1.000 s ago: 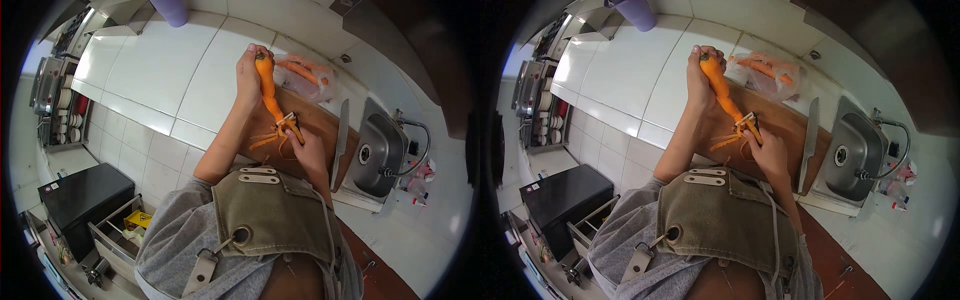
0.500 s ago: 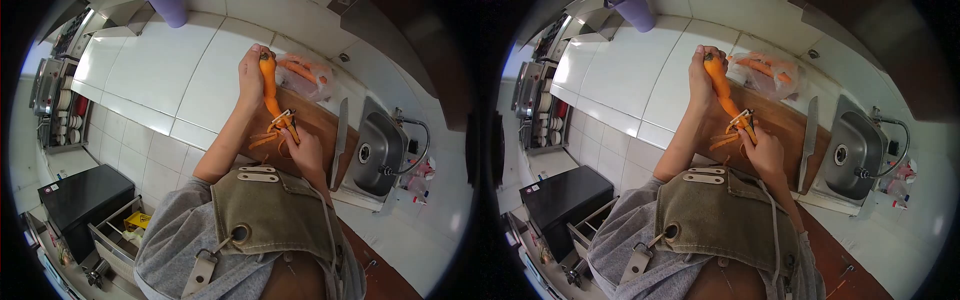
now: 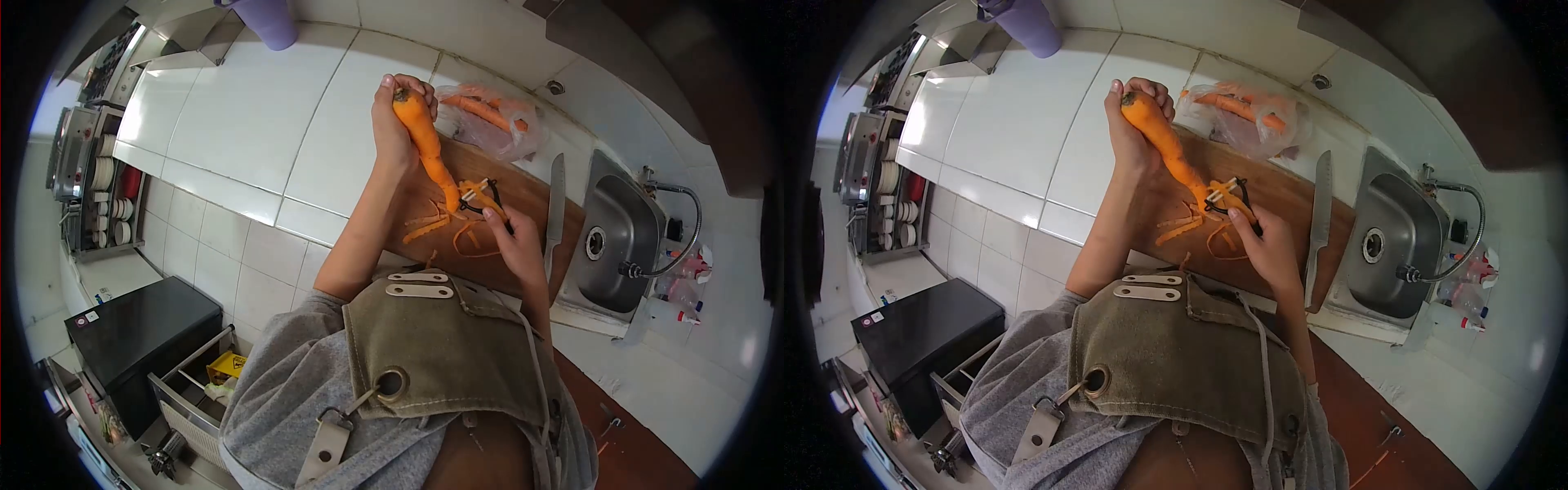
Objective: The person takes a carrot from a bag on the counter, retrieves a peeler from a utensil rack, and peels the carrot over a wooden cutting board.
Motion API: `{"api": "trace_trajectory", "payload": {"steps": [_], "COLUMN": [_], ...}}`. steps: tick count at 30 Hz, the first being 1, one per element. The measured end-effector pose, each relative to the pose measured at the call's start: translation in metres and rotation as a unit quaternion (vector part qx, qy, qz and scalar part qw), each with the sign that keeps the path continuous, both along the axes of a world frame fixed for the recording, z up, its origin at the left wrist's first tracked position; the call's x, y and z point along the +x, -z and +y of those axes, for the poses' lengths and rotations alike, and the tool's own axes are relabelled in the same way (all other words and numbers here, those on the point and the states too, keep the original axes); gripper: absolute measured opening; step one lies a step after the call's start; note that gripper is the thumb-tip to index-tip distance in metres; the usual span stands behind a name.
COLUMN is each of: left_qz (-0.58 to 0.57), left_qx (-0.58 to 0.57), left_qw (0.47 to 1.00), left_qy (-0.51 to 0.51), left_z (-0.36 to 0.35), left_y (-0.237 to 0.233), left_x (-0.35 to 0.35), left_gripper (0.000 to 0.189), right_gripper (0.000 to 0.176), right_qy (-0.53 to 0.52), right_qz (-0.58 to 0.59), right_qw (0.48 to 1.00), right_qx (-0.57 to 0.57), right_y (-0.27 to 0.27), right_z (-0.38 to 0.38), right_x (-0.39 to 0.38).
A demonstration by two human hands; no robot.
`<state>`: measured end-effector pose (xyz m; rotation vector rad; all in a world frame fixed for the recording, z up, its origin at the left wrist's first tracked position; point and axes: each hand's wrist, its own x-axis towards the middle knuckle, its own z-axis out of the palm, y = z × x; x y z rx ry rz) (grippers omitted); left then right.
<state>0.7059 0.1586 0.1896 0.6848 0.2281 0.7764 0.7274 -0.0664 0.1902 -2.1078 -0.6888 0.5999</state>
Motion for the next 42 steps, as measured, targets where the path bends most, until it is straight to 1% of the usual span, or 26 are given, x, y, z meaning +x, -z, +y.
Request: {"api": "trace_trajectory", "payload": {"steps": [2,4,5,7,11,13,14,16,17,19,20,22,23,25,26,28,29,31,32,34,36,38,39,41,42], "left_qz": [-0.006,-0.012,-0.013,-0.014,-0.016,-0.028,-0.028,-0.029,-0.031,-0.025,-0.024,-0.022,-0.022,0.006,0.006,0.046,0.046,0.099,0.099,0.108,0.108,0.106,0.106,0.106,0.105], "left_qx": [0.005,0.018,0.017,0.013,0.023,0.014,0.014,0.015,0.015,0.035,0.034,0.047,0.048,0.033,0.035,0.068,0.069,0.095,0.095,0.112,0.094,0.078,0.079,0.078,0.083], "left_qw": [1.0,0.999,0.999,0.999,0.999,0.999,0.999,0.999,0.999,0.999,0.999,0.999,0.999,0.999,0.999,0.996,0.996,0.989,0.99,0.986,0.988,0.989,0.988,0.988,0.986], "left_qy": [0.009,0.025,0.024,0.032,0.034,0.033,0.032,0.022,0.023,-0.01,-0.011,-0.012,-0.009,-0.007,-0.006,-0.023,-0.023,-0.045,-0.045,-0.057,-0.062,-0.069,-0.078,-0.085,-0.101], "left_z": [0.0,-0.001,-0.003,-0.006,-0.003,-0.002,-0.002,-0.001,0.0,0.003,0.003,0.003,0.001,-0.005,-0.006,-0.007,-0.007,-0.007,-0.007,-0.009,-0.01,-0.008,-0.008,-0.011,-0.013], "left_y": [-0.001,-0.001,-0.002,-0.005,-0.003,-0.002,-0.002,-0.004,-0.005,-0.005,-0.004,-0.003,-0.004,-0.006,-0.006,-0.006,-0.006,-0.006,-0.006,-0.005,-0.007,-0.007,-0.006,-0.005,-0.005], "left_x": [0.0,0.001,0.001,0.001,-0.001,-0.002,-0.003,-0.003,-0.002,-0.002,-0.002,-0.001,0.0,0.002,0.003,0.003,0.004,0.005,0.005,0.005,0.002,0.0,0.0,0.001,0.002], "left_gripper": [0.043,0.043,0.043,0.044,0.045,0.045,0.045,0.044,0.044,0.042,0.042,0.04,0.04,0.037,0.037,0.034,0.034,0.034,0.034,0.036,0.038,0.039,0.04,0.041,0.038], "right_gripper": [0.033,0.033,0.033,0.034,0.037,0.039,0.039,0.041,0.041,0.04,0.04,0.037,0.037,0.034,0.034,0.033,0.033,0.034,0.034,0.036,0.037,0.038,0.038,0.039,0.039], "right_qy": [-0.016,-0.053,-0.053,-0.051,-0.046,-0.039,-0.039,-0.065,-0.064,-0.082,-0.083,-0.043,-0.04,-0.009,-0.008,0.027,0.026,0.016,0.015,0.012,0.01,0.037,0.036,0.028,0.029], "right_qz": [-0.012,-0.071,-0.071,-0.072,-0.07,-0.049,-0.049,-0.142,-0.143,-0.028,-0.027,0.061,0.062,0.039,0.039,-0.043,-0.043,-0.105,-0.105,-0.133,-0.128,-0.102,-0.103,-0.091,-0.09], "right_qw": [1.0,0.995,0.995,0.995,0.994,0.992,0.992,0.973,0.973,0.98,0.98,0.992,0.992,0.998,0.998,0.999,0.999,0.994,0.994,0.988,0.989,0.99,0.99,0.987,0.987], "right_qx": [-0.012,0.035,0.034,-0.047,-0.067,-0.112,-0.112,-0.168,-0.168,-0.18,-0.181,-0.103,-0.102,-0.049,-0.048,-0.011,-0.01,-0.028,-0.028,-0.08,-0.075,-0.086,-0.086,-0.129,-0.13], "right_y": [-0.001,0.0,-0.003,-0.01,-0.003,-0.002,0.005,0.023,0.021,0.015,0.013,0.01,0.01,0.009,0.008,0.005,0.004,0.002,0.002,0.004,0.009,0.02,0.02,0.013,0.009], "right_z": [0.009,0.018,0.023,0.03,0.029,0.021,0.012,-0.008,-0.014,-0.024,-0.025,-0.027,-0.026,-0.017,-0.012,0.002,0.007,0.016,0.021,0.029,0.029,0.023,0.02,0.015,0.013], "right_x": [0.003,0.003,0.003,0.004,0.002,0.005,0.006,0.009,0.01,0.011,0.009,0.007,0.006,0.004,0.003,-0.002,-0.004,-0.007,-0.009,-0.012,-0.012,-0.009,-0.008,-0.009,-0.01]}}
